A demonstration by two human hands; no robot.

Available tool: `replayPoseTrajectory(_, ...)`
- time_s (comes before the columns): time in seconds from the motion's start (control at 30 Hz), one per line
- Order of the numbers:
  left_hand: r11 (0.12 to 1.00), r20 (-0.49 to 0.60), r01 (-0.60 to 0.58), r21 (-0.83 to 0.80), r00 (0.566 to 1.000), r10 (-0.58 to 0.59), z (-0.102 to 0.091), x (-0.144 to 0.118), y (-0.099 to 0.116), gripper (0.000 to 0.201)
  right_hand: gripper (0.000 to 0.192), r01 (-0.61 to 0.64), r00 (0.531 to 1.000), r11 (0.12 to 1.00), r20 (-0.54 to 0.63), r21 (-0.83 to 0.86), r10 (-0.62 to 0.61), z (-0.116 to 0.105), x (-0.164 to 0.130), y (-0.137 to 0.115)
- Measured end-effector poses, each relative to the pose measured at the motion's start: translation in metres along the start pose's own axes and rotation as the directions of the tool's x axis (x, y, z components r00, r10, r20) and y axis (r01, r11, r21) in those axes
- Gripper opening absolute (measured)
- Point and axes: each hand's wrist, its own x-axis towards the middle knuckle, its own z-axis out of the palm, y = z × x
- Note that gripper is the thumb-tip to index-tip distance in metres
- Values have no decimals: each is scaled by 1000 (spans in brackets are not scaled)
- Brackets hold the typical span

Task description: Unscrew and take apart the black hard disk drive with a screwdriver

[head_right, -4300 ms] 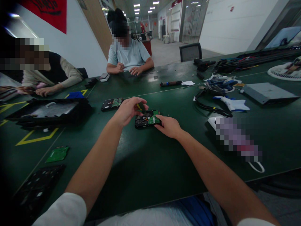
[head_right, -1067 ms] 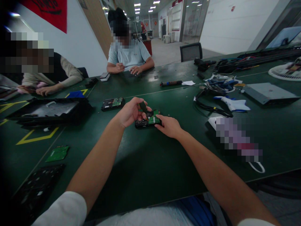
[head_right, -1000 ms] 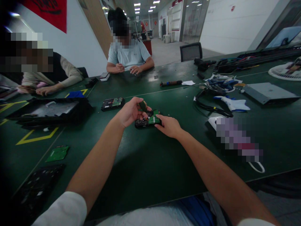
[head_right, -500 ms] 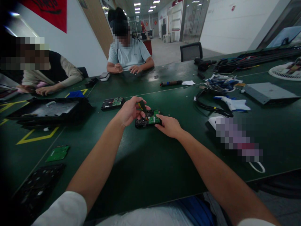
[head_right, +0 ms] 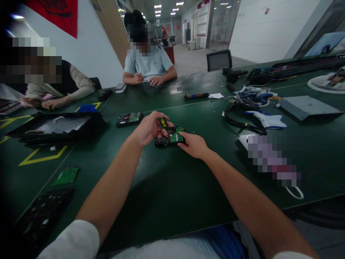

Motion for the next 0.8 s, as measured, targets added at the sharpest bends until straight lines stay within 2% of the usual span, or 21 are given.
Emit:
replayPoseTrajectory(0.27, 991, -69, -77, 110, 994, 85, -4, 3, 1, 28, 56, 6, 1000, 1000, 2, 4, -6, -1, 0, 1)
replayPoseTrajectory(0.57, 1000, 34, 12, -17, 999, -12, -3, 1, -1, 26, 52, 11, 1000, 1000, 1, 8, -11, 1, 1, 2)
replayPoseTrajectory(0.8, 994, -42, -62, 87, 997, 66, -4, 2, 0, 30, 54, 3, 1000, 1000, 8, -7, -3, -1, 1, 0)
